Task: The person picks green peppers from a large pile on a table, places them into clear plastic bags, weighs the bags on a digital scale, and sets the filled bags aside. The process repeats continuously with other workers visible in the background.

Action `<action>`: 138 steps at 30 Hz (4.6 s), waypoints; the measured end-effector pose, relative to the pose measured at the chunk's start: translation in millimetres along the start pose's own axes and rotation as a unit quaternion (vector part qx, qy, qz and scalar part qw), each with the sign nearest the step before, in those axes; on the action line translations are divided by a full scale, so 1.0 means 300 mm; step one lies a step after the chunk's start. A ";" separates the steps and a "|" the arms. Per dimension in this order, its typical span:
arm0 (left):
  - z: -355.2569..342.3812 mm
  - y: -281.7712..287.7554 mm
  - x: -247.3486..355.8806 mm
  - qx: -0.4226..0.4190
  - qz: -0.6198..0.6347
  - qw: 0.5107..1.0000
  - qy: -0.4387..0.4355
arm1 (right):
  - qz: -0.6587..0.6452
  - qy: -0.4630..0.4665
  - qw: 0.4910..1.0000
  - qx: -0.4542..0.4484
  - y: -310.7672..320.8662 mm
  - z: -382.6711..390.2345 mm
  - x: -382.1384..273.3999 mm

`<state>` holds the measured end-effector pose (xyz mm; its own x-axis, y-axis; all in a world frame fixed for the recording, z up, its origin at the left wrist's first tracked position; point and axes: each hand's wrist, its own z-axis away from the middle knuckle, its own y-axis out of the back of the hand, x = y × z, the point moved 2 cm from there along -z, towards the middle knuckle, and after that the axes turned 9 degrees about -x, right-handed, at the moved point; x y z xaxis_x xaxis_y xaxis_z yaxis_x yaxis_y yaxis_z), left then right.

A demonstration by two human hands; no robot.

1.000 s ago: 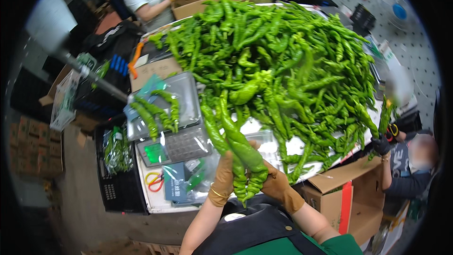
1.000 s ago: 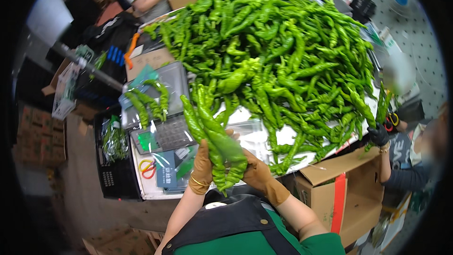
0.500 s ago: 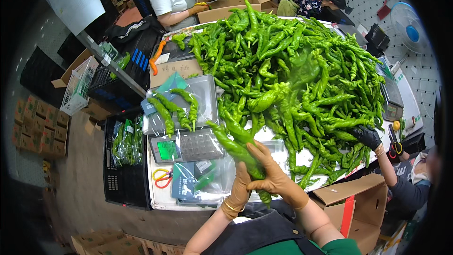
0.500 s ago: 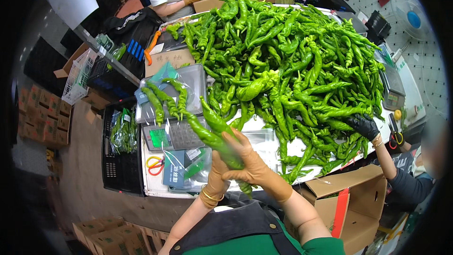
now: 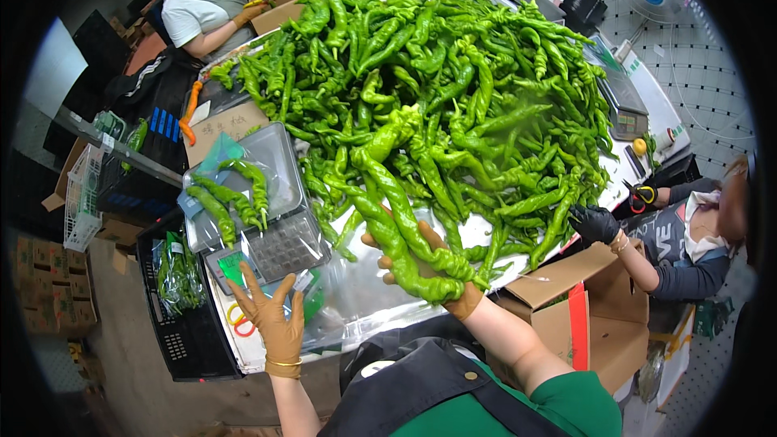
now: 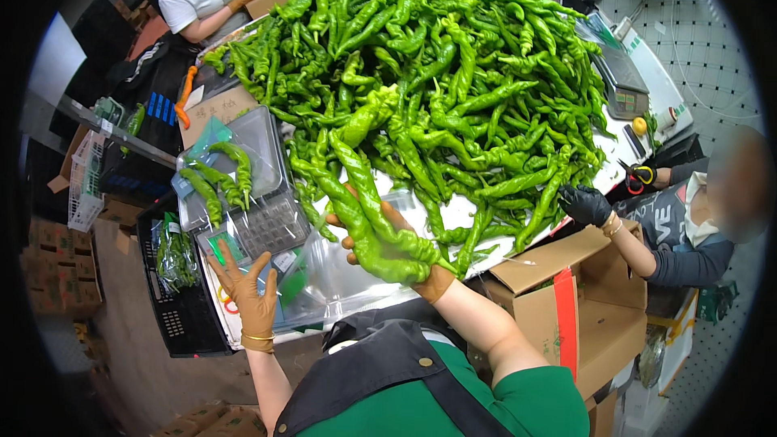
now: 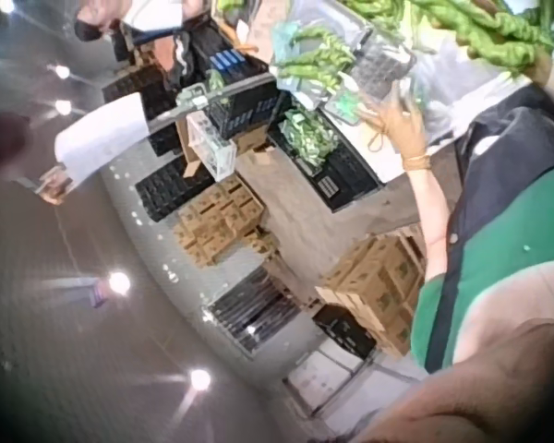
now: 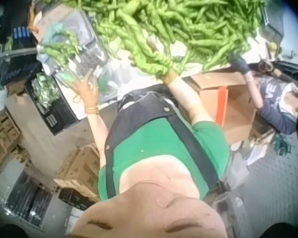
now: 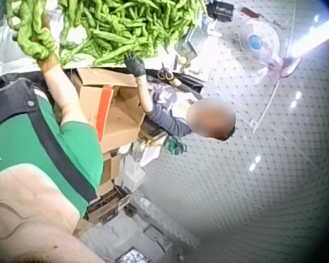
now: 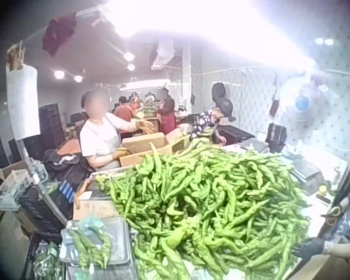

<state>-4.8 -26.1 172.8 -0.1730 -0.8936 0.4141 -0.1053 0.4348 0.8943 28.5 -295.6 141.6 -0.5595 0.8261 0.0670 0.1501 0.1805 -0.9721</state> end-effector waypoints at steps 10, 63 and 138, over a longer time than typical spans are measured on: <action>0.032 -0.156 -0.155 -0.078 -0.140 0.987 0.000 | 0.031 -0.040 0.999 -0.004 -0.049 -0.016 0.035; -0.096 0.014 -0.108 -0.060 -0.068 0.983 -0.161 | 0.950 -0.144 0.247 0.129 0.079 -0.613 0.382; -0.104 -0.269 0.323 -0.253 0.868 0.409 0.124 | 0.597 -0.057 0.772 0.210 -0.044 -0.084 -0.086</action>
<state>17.6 -151.2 146.1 0.5537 0.7023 0.4475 0.1920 0.4153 -0.8892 61.4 -305.9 158.4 -0.2989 0.2138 -0.9300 0.3506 -0.8818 -0.3154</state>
